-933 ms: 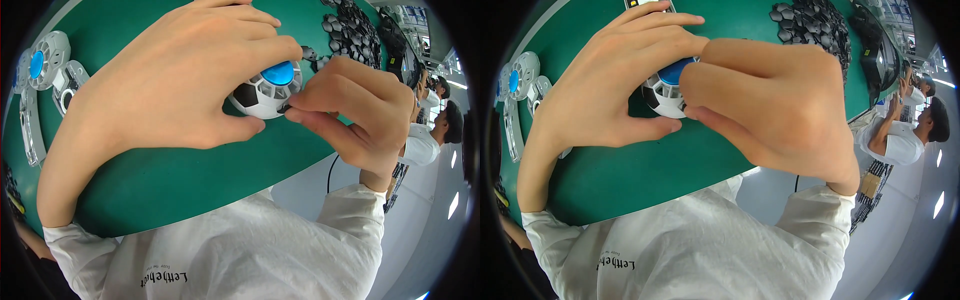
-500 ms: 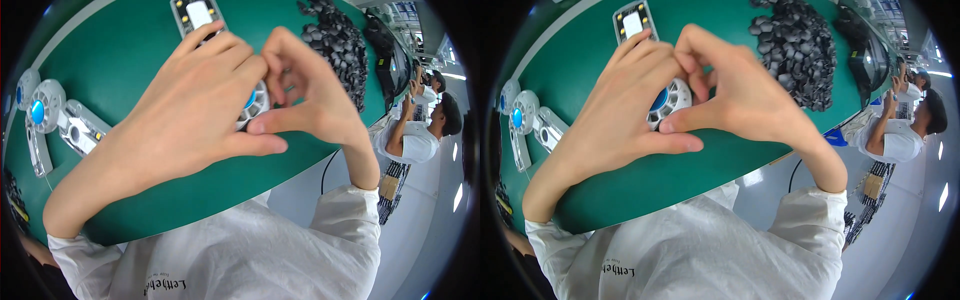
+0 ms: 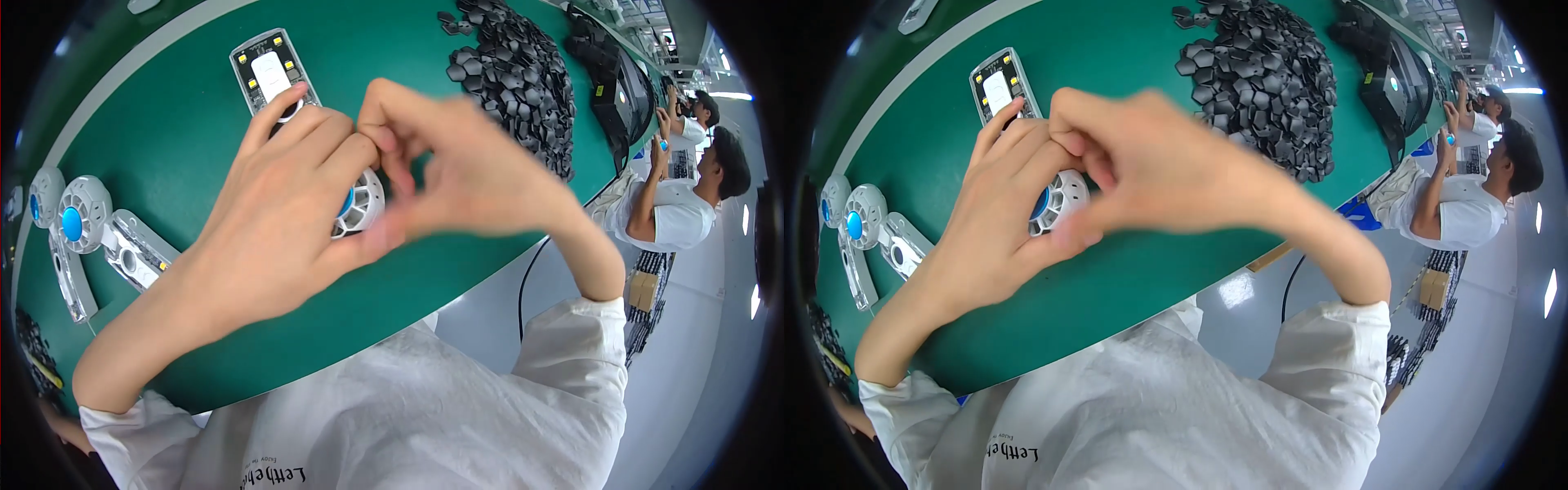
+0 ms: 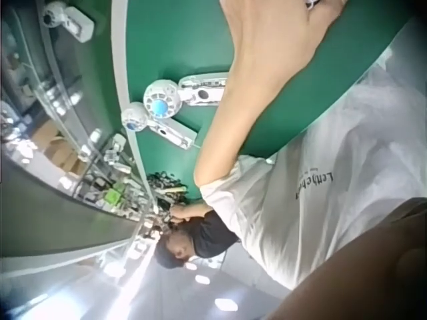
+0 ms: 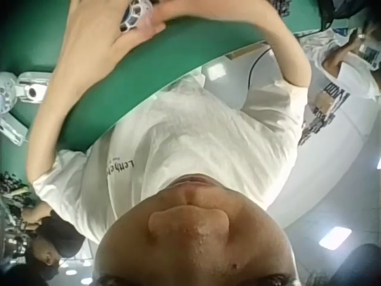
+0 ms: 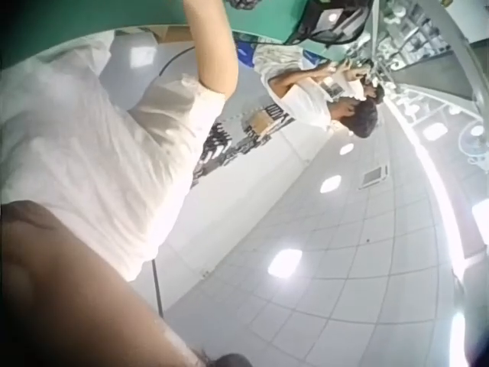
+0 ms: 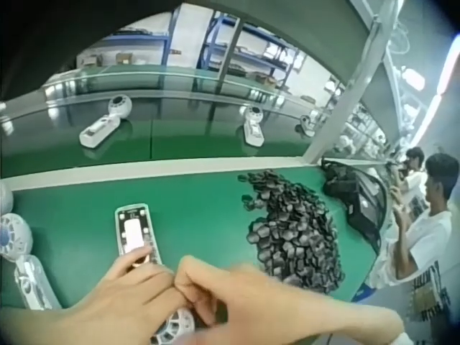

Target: The recorder is assembling small plastic electronic components, specifically parts for a handheld device or fan, at a factory workbench.

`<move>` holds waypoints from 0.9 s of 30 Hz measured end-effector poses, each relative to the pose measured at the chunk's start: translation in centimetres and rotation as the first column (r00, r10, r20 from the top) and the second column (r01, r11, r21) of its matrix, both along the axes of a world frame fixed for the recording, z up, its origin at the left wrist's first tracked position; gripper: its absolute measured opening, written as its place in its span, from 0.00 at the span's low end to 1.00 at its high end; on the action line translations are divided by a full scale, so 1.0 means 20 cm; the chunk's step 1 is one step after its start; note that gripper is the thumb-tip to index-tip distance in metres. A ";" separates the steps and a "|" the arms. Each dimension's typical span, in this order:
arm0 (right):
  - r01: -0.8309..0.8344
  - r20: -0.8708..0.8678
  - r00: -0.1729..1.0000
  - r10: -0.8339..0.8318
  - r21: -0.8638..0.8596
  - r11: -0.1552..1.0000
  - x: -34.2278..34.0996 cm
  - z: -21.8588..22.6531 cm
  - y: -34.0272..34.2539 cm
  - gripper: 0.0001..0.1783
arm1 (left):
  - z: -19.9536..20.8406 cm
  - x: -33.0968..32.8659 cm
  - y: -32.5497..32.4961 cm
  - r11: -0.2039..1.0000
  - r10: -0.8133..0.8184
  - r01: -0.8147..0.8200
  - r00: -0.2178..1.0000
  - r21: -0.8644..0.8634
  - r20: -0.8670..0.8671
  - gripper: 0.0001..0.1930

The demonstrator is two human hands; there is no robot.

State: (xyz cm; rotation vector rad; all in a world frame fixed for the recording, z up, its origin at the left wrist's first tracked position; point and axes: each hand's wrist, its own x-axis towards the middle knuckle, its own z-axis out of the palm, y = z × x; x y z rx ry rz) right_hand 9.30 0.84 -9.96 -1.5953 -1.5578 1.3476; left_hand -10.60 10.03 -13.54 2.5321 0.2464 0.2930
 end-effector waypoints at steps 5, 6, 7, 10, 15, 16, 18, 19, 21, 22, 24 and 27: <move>-0.058 0.594 0.723 -0.352 0.561 0.826 0.52 -0.01 0.13 0.07 | 0.04 -0.02 0.01 0.988 0.018 -0.048 0.980 0.149 0.199 0.30; -0.008 0.604 0.714 -0.353 0.512 0.859 0.55 0.03 0.16 0.08 | 0.04 -0.05 0.02 0.987 0.035 -0.054 0.992 0.149 0.123 0.30; -0.011 0.602 0.718 -0.348 0.511 0.860 0.60 0.01 0.18 0.08 | 0.05 -0.07 0.03 0.986 0.064 -0.070 0.997 0.154 0.044 0.31; -0.465 0.835 0.515 -0.197 0.464 0.754 0.69 -0.10 0.26 0.11 | 0.08 -0.14 0.04 0.986 0.099 -0.096 0.995 0.136 -0.022 0.32; -0.295 0.269 0.955 0.124 0.898 0.325 0.68 -0.23 0.37 0.11 | 0.04 -0.22 0.12 0.996 0.064 -0.068 0.996 0.061 0.067 0.36; -0.429 0.586 0.800 -0.130 0.710 0.559 0.62 -0.14 0.30 0.09 | 0.04 -0.24 0.15 0.997 0.044 -0.048 0.995 0.053 0.084 0.37; -0.407 0.855 0.449 -0.262 0.456 0.792 0.45 0.05 0.17 0.08 | 0.10 -0.23 0.19 0.998 0.001 0.000 1.000 -0.063 0.015 0.38; -0.209 0.778 0.532 -0.335 0.504 0.838 0.36 0.10 0.18 0.07 | 0.17 -0.24 0.23 0.984 -0.039 0.026 0.997 -0.177 -0.068 0.38; 0.073 0.600 0.701 -0.385 0.477 0.876 0.16 0.17 0.15 0.08 | 0.19 -0.28 0.25 0.952 -0.087 0.040 0.986 -0.304 -0.141 0.39; 0.142 0.491 0.792 -0.363 0.431 0.891 0.06 0.18 0.13 0.08 | 0.16 -0.29 0.25 0.953 -0.091 0.060 0.991 -0.297 -0.095 0.38; -0.170 0.467 0.876 -0.121 0.533 0.829 0.01 0.09 0.07 0.05 | 0.13 -0.29 0.25 0.960 -0.082 0.074 0.996 -0.271 -0.020 0.34; -0.301 0.390 0.919 0.055 0.605 0.737 -0.13 0.06 0.05 0.05 | 0.24 -0.20 0.16 0.937 0.053 -0.100 0.988 -0.335 -0.146 0.33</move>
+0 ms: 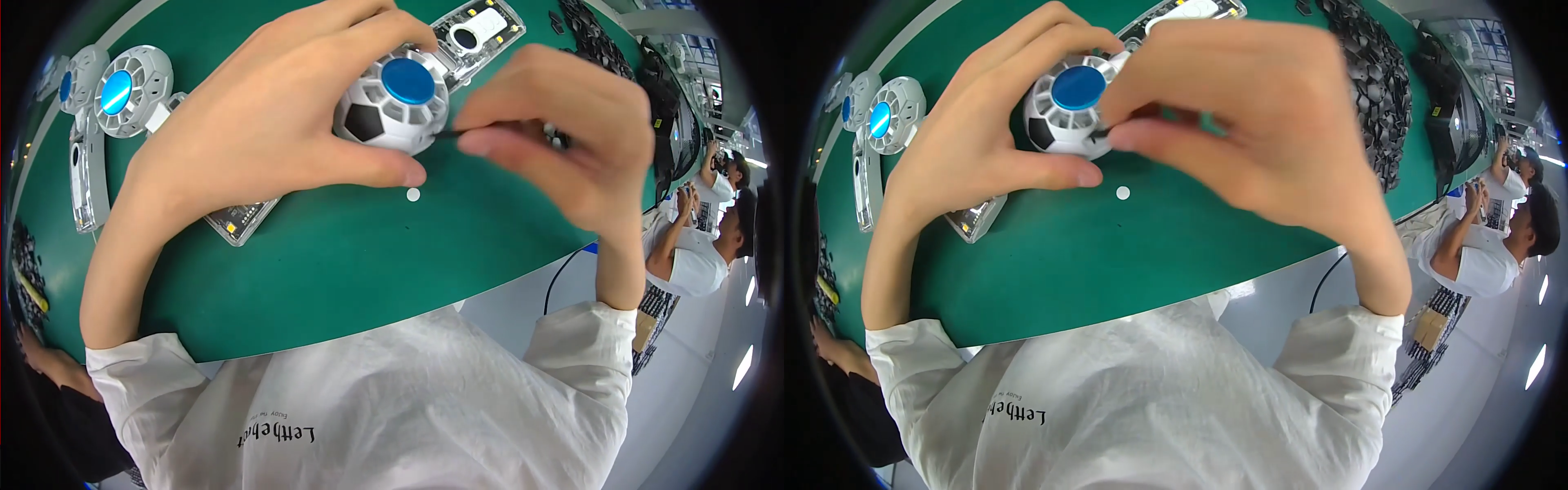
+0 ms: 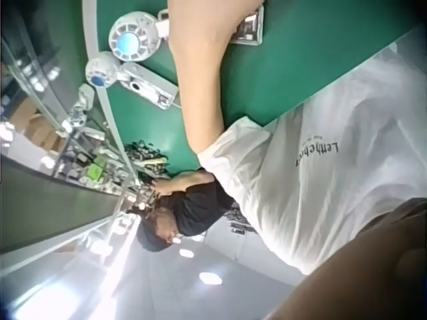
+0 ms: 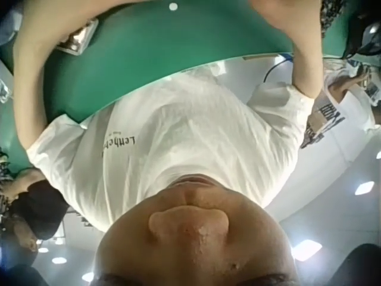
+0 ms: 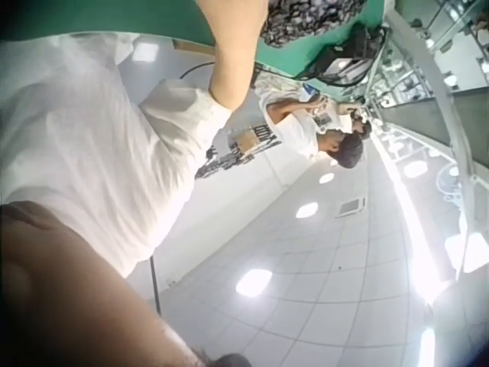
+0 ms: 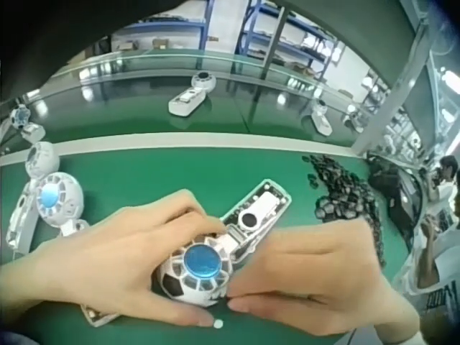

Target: The recorder is assembling small plastic electronic components, specifically parts for a handheld device or fan, at a factory workbench.

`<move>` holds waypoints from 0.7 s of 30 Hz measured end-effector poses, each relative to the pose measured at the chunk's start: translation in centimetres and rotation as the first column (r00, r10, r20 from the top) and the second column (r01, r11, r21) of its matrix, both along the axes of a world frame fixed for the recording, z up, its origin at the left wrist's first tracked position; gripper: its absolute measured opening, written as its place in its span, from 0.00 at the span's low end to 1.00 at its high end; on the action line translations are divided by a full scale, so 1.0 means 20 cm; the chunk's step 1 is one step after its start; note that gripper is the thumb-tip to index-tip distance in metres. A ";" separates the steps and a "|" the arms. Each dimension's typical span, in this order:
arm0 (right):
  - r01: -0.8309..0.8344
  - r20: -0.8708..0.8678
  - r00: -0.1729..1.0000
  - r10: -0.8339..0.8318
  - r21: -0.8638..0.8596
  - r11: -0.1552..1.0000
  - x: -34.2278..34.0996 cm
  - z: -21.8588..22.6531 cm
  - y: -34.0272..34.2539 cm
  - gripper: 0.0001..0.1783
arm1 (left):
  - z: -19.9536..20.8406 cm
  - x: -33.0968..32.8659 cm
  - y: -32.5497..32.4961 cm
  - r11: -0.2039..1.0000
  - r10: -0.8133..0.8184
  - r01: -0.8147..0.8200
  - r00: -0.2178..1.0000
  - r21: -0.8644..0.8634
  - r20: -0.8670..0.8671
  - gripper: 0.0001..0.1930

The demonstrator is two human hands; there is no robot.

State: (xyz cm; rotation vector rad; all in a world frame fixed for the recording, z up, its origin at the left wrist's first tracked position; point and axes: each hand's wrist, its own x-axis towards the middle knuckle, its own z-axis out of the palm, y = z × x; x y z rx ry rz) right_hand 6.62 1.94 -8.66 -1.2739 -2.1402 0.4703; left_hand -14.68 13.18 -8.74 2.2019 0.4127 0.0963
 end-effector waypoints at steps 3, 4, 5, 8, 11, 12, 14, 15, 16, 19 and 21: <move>-0.008 0.106 0.994 0.002 0.060 0.998 0.01 0.02 0.00 0.06 | -0.07 0.03 -0.04 0.994 0.073 -0.075 0.997 0.078 0.025 0.35; -0.025 0.146 0.989 0.012 0.089 0.996 0.00 0.03 0.00 0.06 | -0.13 0.03 -0.06 0.978 0.092 -0.107 0.992 0.180 0.090 0.37; -0.031 0.151 0.988 0.016 0.100 0.995 0.00 0.04 -0.01 0.06 | -0.16 0.01 -0.07 0.949 0.106 -0.146 0.982 0.278 0.155 0.39; -0.041 0.154 0.988 0.016 0.159 0.986 -0.01 0.03 -0.04 0.07 | -0.15 0.01 -0.13 0.940 0.143 -0.186 0.976 0.285 0.166 0.41; -0.062 0.181 0.983 0.010 0.282 0.957 -0.03 0.00 -0.02 0.09 | -0.12 0.02 -0.18 0.930 0.191 -0.229 0.970 0.287 0.154 0.40; -0.069 0.194 0.981 0.002 0.339 0.938 -0.03 0.00 -0.01 0.10 | -0.11 0.03 -0.18 0.925 0.219 -0.251 0.966 0.285 0.139 0.40; -0.061 0.200 0.980 0.003 0.283 0.957 -0.02 0.03 0.00 0.13 | -0.10 0.04 -0.19 0.918 0.247 -0.273 0.961 0.286 0.124 0.39; -0.052 0.209 0.978 0.004 0.224 0.973 -0.01 0.05 0.01 0.15 | -0.09 0.04 -0.20 0.919 0.254 -0.277 0.960 0.281 0.114 0.39; -0.035 0.220 0.976 -0.002 0.165 0.986 0.00 0.06 0.00 0.17 | -0.08 0.05 -0.20 0.922 0.253 -0.273 0.961 0.276 0.106 0.39; -0.093 0.165 0.985 0.058 0.211 0.973 0.01 0.03 0.04 0.24 | -0.08 0.06 -0.22 0.912 0.227 -0.255 0.966 0.320 0.123 0.38; -0.117 0.156 0.984 0.081 0.235 0.965 0.01 0.00 0.07 0.27 | -0.11 0.05 -0.23 0.881 0.199 -0.242 0.969 0.407 0.145 0.38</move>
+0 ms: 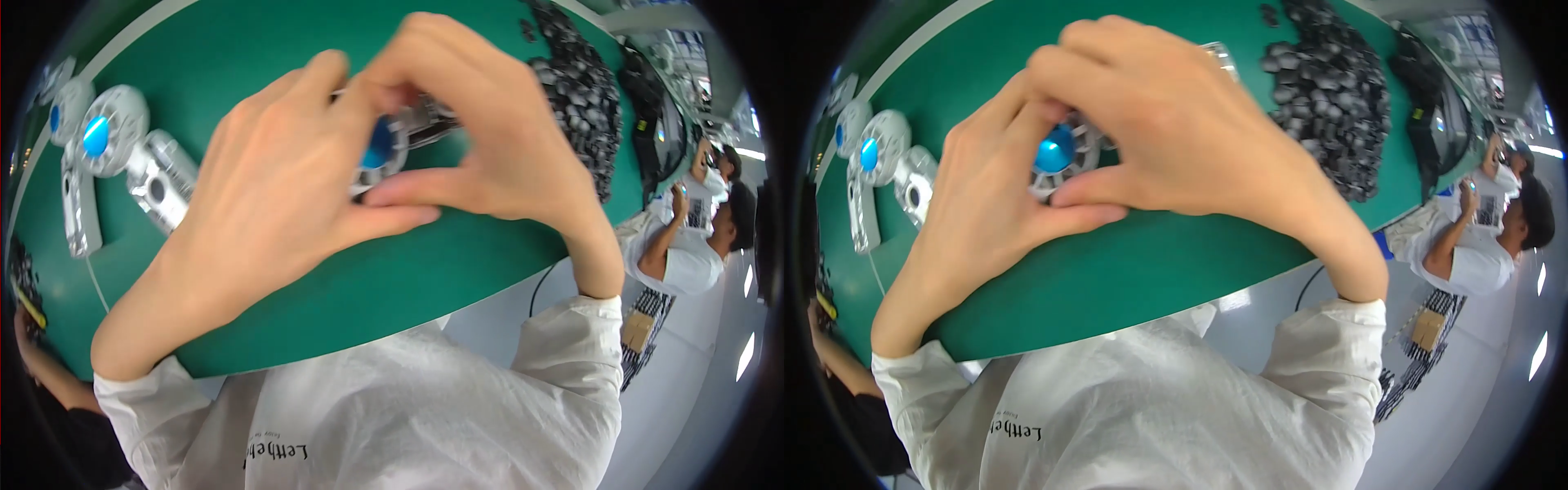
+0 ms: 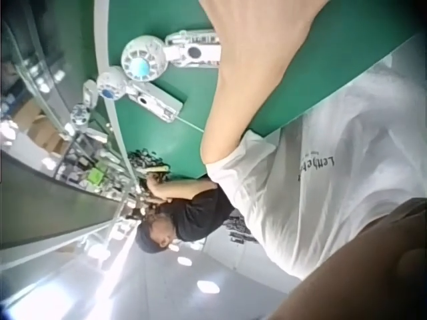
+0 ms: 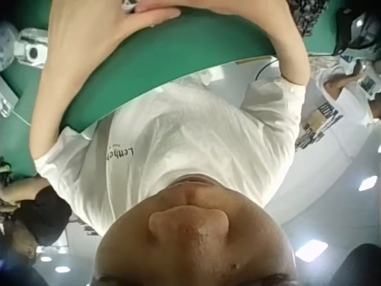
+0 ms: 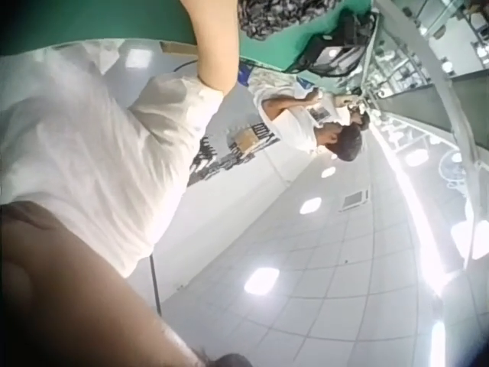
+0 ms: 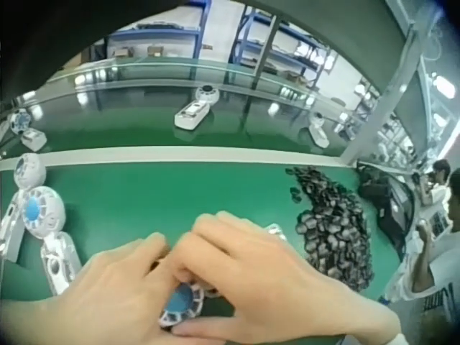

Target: The recorder is assembling small plastic electronic components, specifically parts for a handheld device or fan, at a factory workbench.

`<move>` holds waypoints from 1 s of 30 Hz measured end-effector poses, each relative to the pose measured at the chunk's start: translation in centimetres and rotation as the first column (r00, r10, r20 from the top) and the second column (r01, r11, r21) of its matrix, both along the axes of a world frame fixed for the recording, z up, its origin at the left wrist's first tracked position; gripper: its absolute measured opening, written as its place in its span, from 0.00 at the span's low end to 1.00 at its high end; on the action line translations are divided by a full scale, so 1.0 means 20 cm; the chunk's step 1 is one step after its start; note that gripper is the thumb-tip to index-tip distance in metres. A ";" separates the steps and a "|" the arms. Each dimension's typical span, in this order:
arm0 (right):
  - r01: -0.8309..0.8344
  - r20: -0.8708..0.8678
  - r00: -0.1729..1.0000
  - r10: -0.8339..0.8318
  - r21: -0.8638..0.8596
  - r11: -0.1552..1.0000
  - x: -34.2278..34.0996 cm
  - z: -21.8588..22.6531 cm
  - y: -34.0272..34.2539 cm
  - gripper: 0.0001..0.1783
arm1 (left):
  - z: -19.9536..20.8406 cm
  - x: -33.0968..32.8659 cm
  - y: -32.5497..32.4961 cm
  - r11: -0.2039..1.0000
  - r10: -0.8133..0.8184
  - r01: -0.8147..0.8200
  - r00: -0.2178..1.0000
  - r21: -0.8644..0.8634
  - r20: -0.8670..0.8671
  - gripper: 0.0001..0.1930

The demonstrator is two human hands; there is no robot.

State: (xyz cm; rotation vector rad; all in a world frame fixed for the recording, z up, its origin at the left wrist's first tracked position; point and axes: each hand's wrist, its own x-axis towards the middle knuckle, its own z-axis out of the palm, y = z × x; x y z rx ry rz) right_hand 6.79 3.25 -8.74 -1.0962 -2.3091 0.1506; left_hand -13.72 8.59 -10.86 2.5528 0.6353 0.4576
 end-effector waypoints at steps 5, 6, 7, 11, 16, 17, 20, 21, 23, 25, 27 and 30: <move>0.036 -0.206 0.978 -0.041 -0.029 0.999 -0.04 -0.04 0.01 0.35 | 0.02 0.00 -0.02 1.000 0.003 -0.003 0.987 0.002 0.159 0.36; 0.025 -0.252 0.967 -0.028 -0.016 1.000 -0.06 -0.06 0.00 0.38 | 0.01 -0.01 -0.03 0.998 -0.002 -0.009 0.987 0.067 0.163 0.35; 0.010 -0.301 0.953 -0.010 -0.002 1.000 -0.07 -0.06 -0.01 0.41 | 0.01 -0.02 -0.04 0.991 -0.001 -0.020 0.987 0.131 0.163 0.34; 0.063 -0.068 0.995 -0.070 -0.102 0.993 -0.14 -0.05 -0.03 0.43 | -0.01 -0.05 0.01 0.968 -0.033 -0.004 0.989 0.251 0.144 0.34; 0.028 -0.137 0.989 -0.049 -0.148 0.989 -0.09 -0.05 -0.01 0.42 | 0.04 -0.05 0.09 0.925 -0.108 0.129 0.991 0.356 -0.079 0.34; 0.044 -0.150 0.987 -0.063 -0.129 0.991 -0.09 -0.07 -0.01 0.42 | 0.05 -0.06 0.09 0.930 -0.094 0.131 0.988 0.343 -0.121 0.34; 0.021 -0.191 0.981 -0.046 -0.128 0.992 -0.07 -0.04 -0.01 0.39 | 0.12 -0.02 0.10 0.918 -0.089 0.165 0.972 0.362 -0.218 0.34; 0.018 -0.194 0.980 -0.041 -0.122 0.992 -0.06 -0.04 -0.02 0.37 | 0.14 -0.01 0.09 0.911 -0.091 0.179 0.966 0.370 -0.243 0.34; -0.007 -0.202 0.979 -0.016 -0.112 0.994 -0.06 -0.04 -0.01 0.34 | 0.18 0.01 0.08 0.902 -0.078 0.195 0.951 0.385 -0.298 0.34; -0.024 -0.199 0.980 0.005 -0.095 0.995 -0.06 -0.03 -0.01 0.31 | 0.23 0.03 0.06 0.895 -0.070 0.206 0.941 0.394 -0.332 0.34; -0.046 -0.189 0.981 0.032 -0.069 0.997 -0.08 0.01 0.00 0.29 | 0.29 0.04 0.03 0.897 -0.056 0.191 0.943 0.399 -0.327 0.32; -0.048 -0.164 0.986 0.041 -0.044 0.998 -0.03 0.02 0.00 0.24 | 0.30 0.07 0.04 0.899 -0.067 0.192 0.949 0.394 -0.309 0.31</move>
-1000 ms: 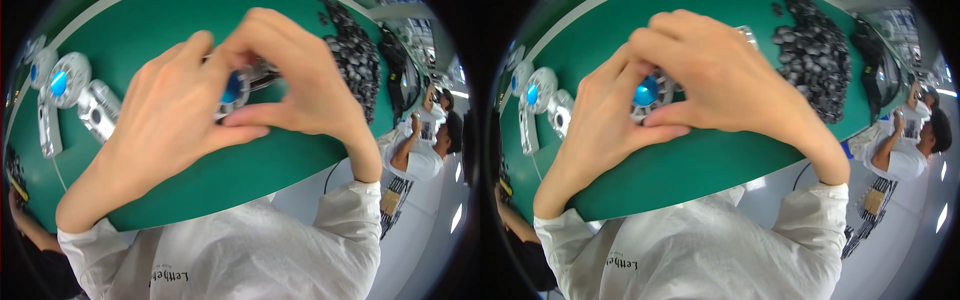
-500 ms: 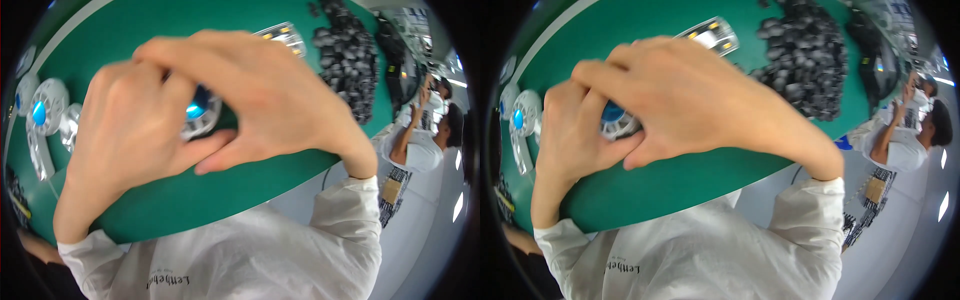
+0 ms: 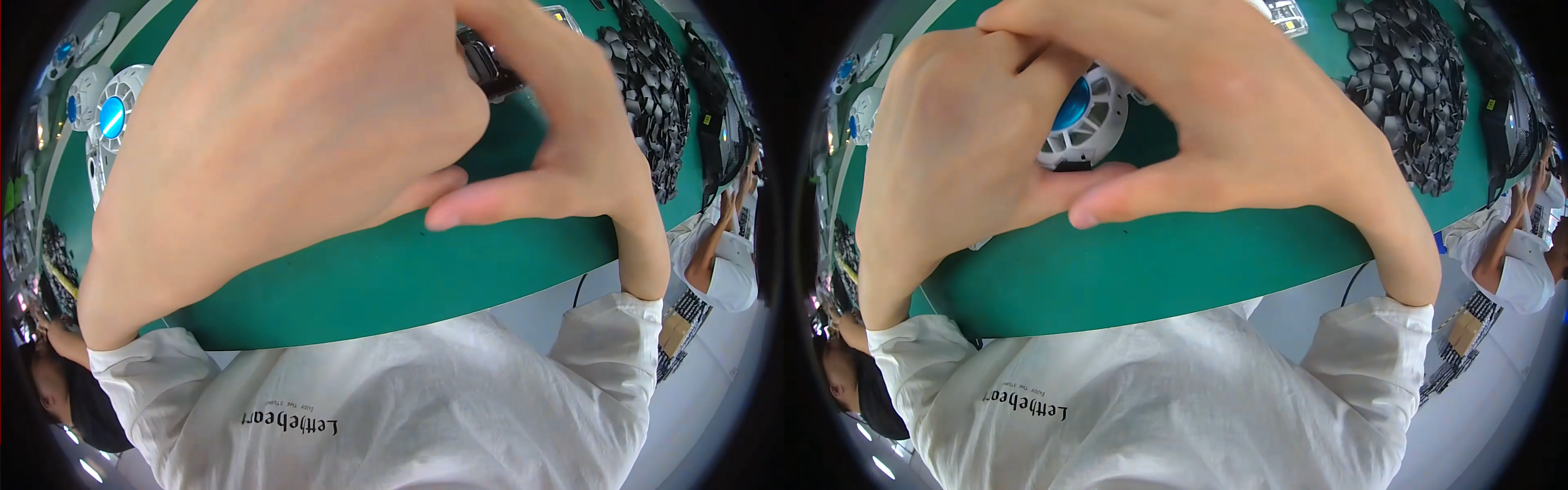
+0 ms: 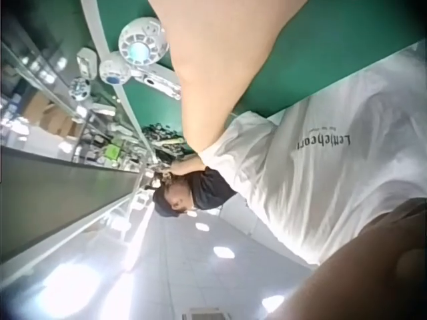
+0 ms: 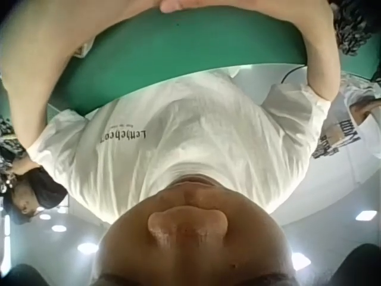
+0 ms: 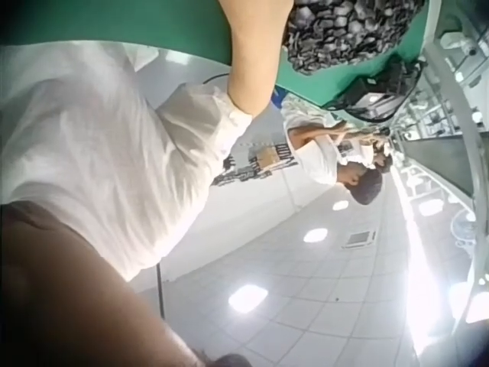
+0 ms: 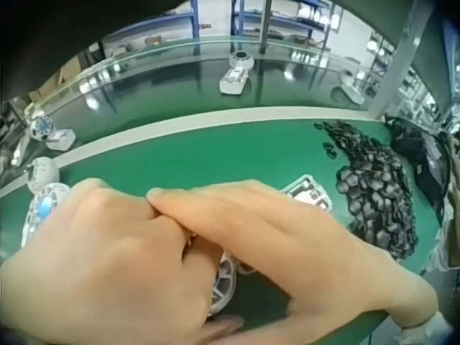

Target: The recorder is assembling small plastic electronic components, specifically parts for a handheld device or fan, at a factory workbench.

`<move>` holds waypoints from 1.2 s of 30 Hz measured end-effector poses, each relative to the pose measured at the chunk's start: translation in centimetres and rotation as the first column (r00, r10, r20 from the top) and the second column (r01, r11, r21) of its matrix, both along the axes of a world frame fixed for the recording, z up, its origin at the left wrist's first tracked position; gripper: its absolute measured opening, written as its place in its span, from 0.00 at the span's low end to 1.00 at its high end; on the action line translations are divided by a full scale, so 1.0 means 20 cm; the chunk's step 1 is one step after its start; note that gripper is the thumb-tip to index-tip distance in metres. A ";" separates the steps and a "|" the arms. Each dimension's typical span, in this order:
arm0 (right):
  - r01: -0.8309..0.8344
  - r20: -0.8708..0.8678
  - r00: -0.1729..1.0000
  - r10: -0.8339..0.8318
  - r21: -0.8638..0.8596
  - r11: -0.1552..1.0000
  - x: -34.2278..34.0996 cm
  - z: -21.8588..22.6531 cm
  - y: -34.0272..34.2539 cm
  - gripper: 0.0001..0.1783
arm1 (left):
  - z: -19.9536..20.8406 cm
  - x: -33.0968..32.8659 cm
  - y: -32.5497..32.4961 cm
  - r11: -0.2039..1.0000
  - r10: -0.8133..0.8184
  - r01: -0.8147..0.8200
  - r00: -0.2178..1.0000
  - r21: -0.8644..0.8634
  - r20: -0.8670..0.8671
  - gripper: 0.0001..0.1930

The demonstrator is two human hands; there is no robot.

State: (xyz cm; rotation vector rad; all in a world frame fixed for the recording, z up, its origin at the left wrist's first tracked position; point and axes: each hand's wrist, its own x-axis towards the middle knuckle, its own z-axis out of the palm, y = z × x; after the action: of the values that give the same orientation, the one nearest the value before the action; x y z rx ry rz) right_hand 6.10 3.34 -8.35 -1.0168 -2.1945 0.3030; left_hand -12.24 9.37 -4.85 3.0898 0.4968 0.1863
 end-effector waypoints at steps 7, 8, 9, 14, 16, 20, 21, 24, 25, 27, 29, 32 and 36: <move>-0.007 0.055 0.998 0.002 0.089 0.996 0.13 0.10 -0.01 0.15 | -0.11 -0.02 0.04 0.993 -0.046 0.039 0.997 0.112 0.062 0.26; 0.002 0.045 0.999 -0.007 0.096 0.995 0.09 0.12 -0.01 0.15 | -0.12 -0.03 0.04 0.994 -0.065 0.058 0.995 0.088 0.081 0.26; 0.013 0.031 0.999 -0.016 0.101 0.995 0.09 0.12 0.00 0.15 | -0.12 -0.04 0.05 0.995 -0.085 0.079 0.991 0.064 0.100 0.25; 0.060 -0.048 0.997 -0.055 0.111 0.992 -0.01 0.15 0.01 0.17 | -0.15 -0.03 0.10 0.981 -0.161 0.178 0.969 -0.073 0.189 0.23; 0.084 -0.069 0.995 -0.077 0.105 0.991 -0.05 0.15 0.07 0.17 | -0.16 0.00 0.12 0.965 -0.189 0.224 0.953 -0.134 0.237 0.22; 0.087 -0.096 0.992 -0.077 0.102 0.991 -0.08 0.15 0.07 0.18 | -0.10 0.01 0.08 0.957 -0.115 0.162 0.974 -0.240 0.196 0.21; 0.081 -0.107 0.992 -0.071 0.098 0.992 -0.10 0.16 0.07 0.19 | -0.06 0.03 0.05 0.957 -0.033 0.059 0.995 -0.285 0.094 0.21; 0.072 -0.134 0.989 -0.059 0.097 0.993 -0.11 0.16 0.08 0.20 | -0.01 0.07 0.03 0.915 0.135 -0.146 0.989 -0.377 -0.056 0.22; 0.075 -0.139 0.988 -0.062 0.093 0.993 -0.12 0.16 0.09 0.20 | 0.00 0.08 0.03 0.868 0.211 -0.233 0.972 -0.438 -0.099 0.24; 0.078 -0.150 0.987 -0.064 0.086 0.993 -0.12 0.16 0.09 0.21 | -0.01 0.07 0.03 0.809 0.283 -0.320 0.947 -0.494 -0.150 0.25; 0.077 -0.161 0.985 -0.064 0.081 0.994 -0.14 0.16 0.11 0.21 | -0.05 0.00 0.04 0.872 0.157 -0.138 0.988 -0.469 0.001 0.26; 0.062 -0.180 0.983 -0.047 0.081 0.995 -0.16 0.15 0.11 0.22 | -0.04 -0.02 0.05 0.882 0.110 -0.058 0.990 -0.467 0.085 0.27; 0.040 -0.197 0.980 -0.022 0.090 0.995 -0.14 0.14 0.10 0.23 | -0.02 -0.03 0.06 0.871 0.128 -0.058 0.986 -0.487 0.111 0.26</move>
State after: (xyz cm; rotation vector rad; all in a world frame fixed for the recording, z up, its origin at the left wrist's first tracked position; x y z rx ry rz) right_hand 3.36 5.29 -5.62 -0.9287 -1.9948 0.2718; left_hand -12.88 10.48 -5.26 2.5457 0.5831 0.2358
